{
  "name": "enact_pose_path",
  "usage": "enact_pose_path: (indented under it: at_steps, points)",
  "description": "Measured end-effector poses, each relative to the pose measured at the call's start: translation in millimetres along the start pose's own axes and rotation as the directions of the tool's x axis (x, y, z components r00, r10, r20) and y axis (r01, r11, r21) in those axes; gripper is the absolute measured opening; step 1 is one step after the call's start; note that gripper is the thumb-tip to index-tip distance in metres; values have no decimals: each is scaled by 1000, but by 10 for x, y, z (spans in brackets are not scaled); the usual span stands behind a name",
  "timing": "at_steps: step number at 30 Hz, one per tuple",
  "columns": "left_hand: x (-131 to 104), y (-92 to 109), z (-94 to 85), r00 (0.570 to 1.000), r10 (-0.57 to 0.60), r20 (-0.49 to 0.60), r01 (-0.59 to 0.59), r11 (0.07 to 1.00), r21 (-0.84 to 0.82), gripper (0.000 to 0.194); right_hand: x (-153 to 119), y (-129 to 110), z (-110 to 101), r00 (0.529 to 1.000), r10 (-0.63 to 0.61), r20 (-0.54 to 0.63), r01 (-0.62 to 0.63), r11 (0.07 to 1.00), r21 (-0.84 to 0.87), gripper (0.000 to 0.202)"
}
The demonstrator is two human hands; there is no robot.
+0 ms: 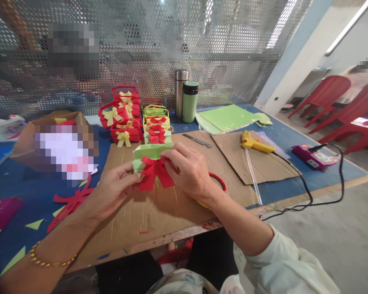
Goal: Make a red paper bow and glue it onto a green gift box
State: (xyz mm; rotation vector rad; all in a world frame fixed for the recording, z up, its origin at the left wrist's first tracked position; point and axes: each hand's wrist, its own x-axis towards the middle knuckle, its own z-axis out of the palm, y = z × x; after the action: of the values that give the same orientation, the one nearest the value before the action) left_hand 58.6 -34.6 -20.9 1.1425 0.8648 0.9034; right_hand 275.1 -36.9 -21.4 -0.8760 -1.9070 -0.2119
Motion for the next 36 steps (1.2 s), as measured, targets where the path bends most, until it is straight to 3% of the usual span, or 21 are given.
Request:
enact_pose_path:
  at_steps: [36]
  points:
    - [16,-16,1,999,43,-6,-43,999,5,22,-1,-3,2,1000,13,-3,-13,1000,0,19]
